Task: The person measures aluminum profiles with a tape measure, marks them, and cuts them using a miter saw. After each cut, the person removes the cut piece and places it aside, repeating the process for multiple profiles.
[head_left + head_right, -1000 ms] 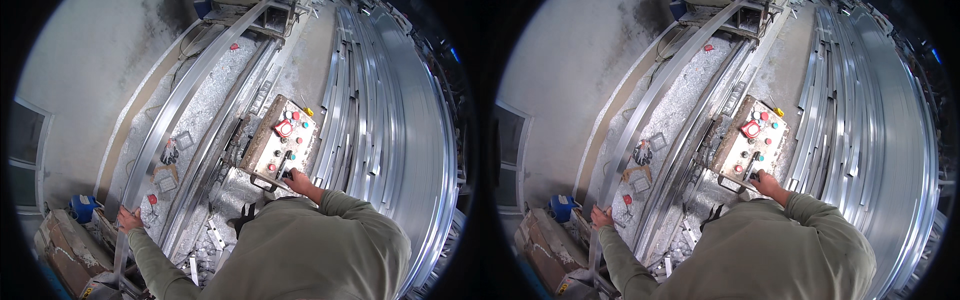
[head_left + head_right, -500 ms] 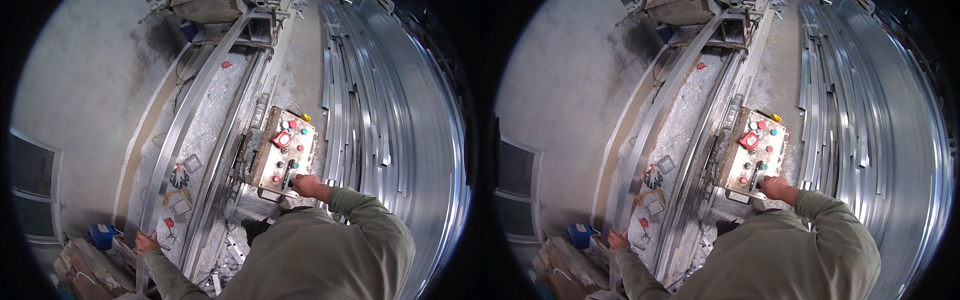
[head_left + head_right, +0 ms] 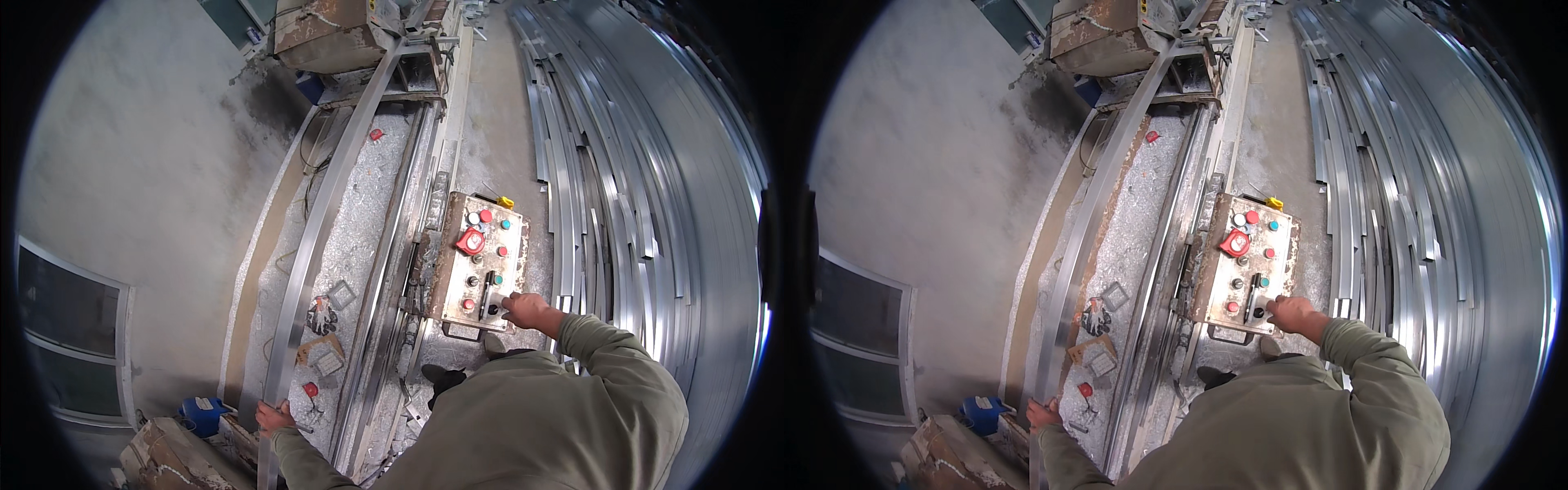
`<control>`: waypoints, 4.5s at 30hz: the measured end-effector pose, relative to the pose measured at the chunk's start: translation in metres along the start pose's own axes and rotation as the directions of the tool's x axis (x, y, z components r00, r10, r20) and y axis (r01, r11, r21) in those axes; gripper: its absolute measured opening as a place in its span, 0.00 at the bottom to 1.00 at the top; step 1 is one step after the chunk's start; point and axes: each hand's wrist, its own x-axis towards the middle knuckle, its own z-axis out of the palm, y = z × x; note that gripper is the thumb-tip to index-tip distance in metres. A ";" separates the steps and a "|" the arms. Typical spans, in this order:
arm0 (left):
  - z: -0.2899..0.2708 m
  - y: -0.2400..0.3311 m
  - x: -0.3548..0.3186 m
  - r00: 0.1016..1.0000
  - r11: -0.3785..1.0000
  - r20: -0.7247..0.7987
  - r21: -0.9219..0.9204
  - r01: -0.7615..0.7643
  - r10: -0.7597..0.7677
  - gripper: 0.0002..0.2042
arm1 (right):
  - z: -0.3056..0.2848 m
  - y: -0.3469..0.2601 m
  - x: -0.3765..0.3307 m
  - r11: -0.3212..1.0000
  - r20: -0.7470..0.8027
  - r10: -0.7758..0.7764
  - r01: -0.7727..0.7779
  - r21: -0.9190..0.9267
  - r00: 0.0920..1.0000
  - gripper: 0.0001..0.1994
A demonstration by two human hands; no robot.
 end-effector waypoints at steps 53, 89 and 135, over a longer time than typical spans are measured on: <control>-0.137 0.075 -0.306 0.349 0.495 0.542 -0.840 0.220 0.765 0.40 | -0.132 -0.210 0.061 -0.705 -0.079 -0.047 0.023 0.708 0.996 0.27; -0.117 0.031 -0.220 0.966 0.949 -0.170 -0.214 -0.231 0.196 0.31 | -0.084 -0.041 0.098 -0.180 0.270 0.090 -0.251 0.951 0.959 0.12; -0.144 0.255 -0.338 0.658 0.067 0.422 -0.868 0.492 0.623 0.15 | -0.115 -0.185 -0.048 0.491 0.139 -0.801 0.507 0.708 0.583 0.38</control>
